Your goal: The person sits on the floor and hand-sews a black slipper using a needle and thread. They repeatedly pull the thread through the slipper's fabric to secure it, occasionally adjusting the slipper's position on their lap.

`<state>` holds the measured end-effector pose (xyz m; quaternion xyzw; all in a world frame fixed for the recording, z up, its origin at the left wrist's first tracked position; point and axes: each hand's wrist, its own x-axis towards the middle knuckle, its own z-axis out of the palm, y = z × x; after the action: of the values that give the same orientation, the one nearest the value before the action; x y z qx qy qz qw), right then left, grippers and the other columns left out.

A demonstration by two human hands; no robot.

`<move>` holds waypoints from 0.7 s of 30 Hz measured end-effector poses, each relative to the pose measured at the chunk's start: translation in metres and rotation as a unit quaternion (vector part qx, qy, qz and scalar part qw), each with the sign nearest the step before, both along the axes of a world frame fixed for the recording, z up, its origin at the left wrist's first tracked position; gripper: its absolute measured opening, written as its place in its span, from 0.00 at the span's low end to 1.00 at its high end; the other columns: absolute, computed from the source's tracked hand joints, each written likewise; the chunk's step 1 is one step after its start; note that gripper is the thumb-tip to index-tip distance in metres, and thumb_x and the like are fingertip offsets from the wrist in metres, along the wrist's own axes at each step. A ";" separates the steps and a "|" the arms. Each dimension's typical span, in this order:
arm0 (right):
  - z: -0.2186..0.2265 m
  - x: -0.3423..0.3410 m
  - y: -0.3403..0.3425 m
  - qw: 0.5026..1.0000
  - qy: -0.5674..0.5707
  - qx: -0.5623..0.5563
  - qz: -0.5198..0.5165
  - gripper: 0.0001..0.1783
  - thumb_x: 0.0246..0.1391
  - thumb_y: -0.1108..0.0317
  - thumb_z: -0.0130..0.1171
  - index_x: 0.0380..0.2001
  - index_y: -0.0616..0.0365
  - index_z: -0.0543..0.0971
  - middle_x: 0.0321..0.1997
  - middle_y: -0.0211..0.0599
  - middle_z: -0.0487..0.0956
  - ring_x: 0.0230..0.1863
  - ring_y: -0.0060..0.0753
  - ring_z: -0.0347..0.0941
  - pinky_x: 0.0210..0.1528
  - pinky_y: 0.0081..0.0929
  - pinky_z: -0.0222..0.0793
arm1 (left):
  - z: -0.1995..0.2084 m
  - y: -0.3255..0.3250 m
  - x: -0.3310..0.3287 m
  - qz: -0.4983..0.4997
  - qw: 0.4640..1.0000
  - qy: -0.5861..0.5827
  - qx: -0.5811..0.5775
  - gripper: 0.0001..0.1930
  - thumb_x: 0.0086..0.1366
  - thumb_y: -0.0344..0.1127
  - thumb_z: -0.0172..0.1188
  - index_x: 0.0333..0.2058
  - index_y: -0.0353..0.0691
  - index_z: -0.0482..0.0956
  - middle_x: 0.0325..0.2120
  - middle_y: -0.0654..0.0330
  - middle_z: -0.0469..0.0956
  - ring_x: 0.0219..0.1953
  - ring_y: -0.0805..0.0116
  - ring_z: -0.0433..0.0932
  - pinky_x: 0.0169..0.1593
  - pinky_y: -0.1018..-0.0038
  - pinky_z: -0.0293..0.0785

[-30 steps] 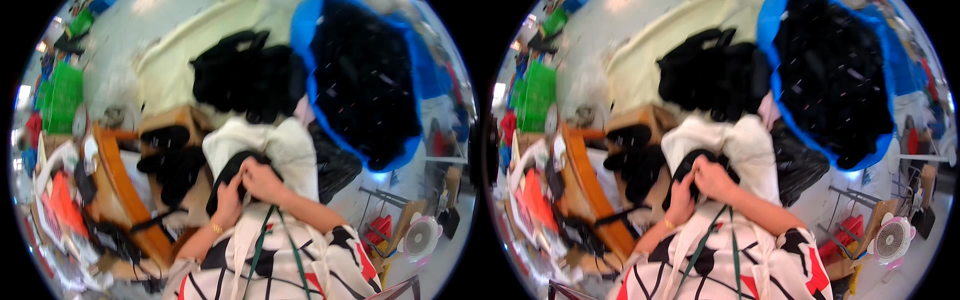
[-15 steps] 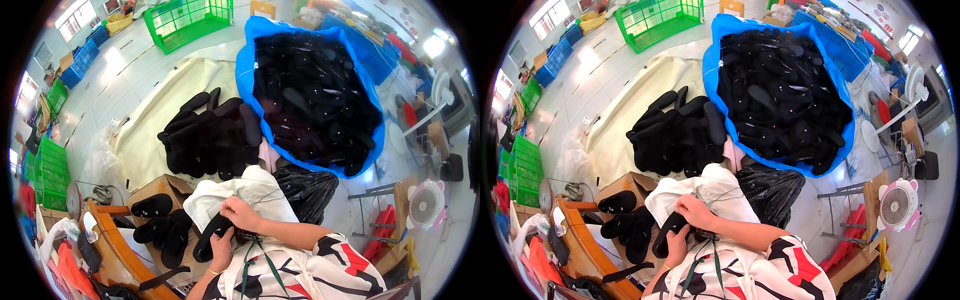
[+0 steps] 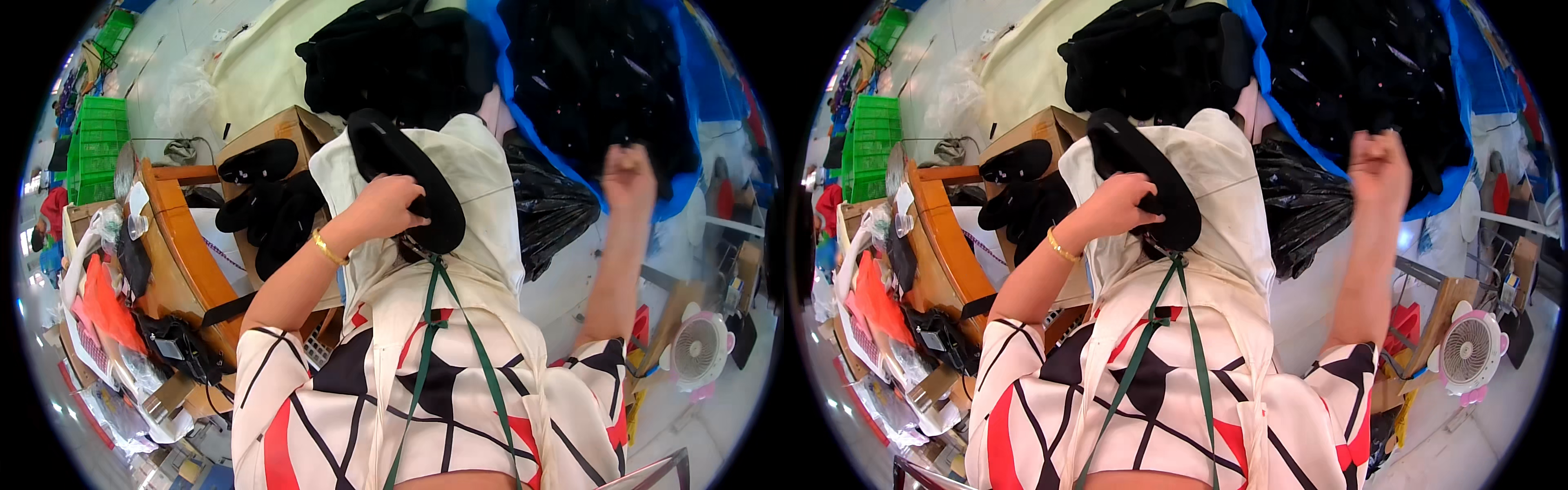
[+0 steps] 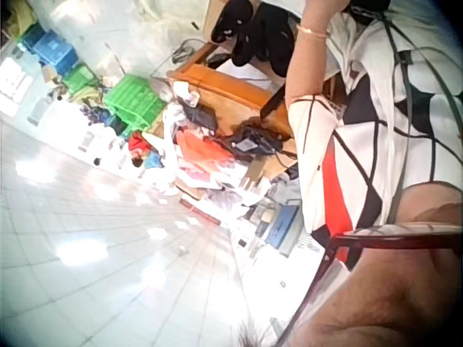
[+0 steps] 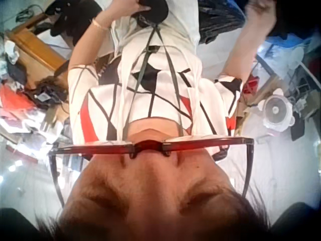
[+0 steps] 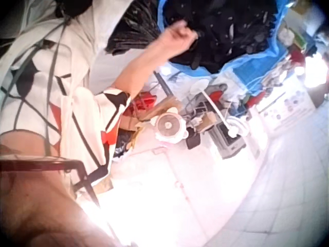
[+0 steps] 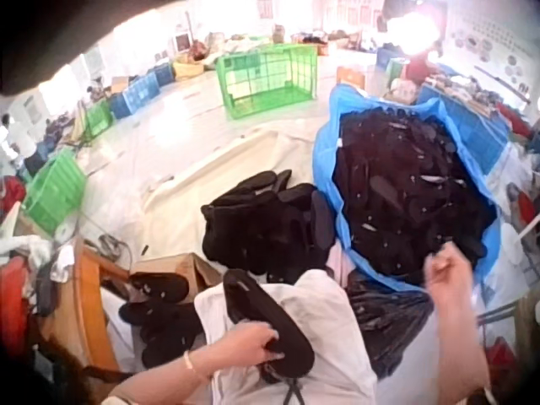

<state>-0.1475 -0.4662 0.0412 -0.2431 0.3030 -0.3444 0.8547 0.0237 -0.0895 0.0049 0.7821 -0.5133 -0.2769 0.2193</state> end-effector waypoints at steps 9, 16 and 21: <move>-0.001 -0.114 -0.087 0.892 0.131 -0.176 -0.395 0.12 0.61 0.78 0.49 0.22 0.61 0.67 0.20 0.36 0.67 0.22 0.27 0.63 0.58 0.52 0.74 | -0.035 -0.019 -0.025 -0.043 0.998 -0.004 -0.035 0.14 0.55 0.37 0.69 0.37 0.36 0.80 0.34 0.54 0.76 0.38 0.52 0.76 0.43 0.62 0.73; -0.021 -0.124 -0.065 0.873 0.210 -0.283 -0.337 0.07 0.63 0.76 0.52 0.28 0.62 0.70 0.22 0.36 0.69 0.24 0.25 0.67 0.56 0.44 0.76 | -0.028 0.006 -0.055 0.264 0.947 0.176 -0.055 0.18 0.64 0.46 0.63 0.30 0.36 0.73 0.23 0.54 0.75 0.27 0.54 0.74 0.30 0.65 0.68; -0.027 -0.155 -0.108 0.770 0.320 -0.441 -0.332 0.05 0.62 0.73 0.55 0.31 0.62 0.73 0.26 0.36 0.76 0.27 0.22 0.72 0.42 0.23 0.76 | -0.044 0.007 -0.069 0.272 0.924 0.267 0.007 0.22 0.65 0.50 0.63 0.31 0.34 0.69 0.19 0.55 0.71 0.23 0.64 0.68 0.29 0.68 0.66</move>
<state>-0.3029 -0.5740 0.0143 -0.5736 0.4356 -0.6049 0.3397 -0.0455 -0.0827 -0.0391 0.7901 -0.2014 -0.4088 0.4099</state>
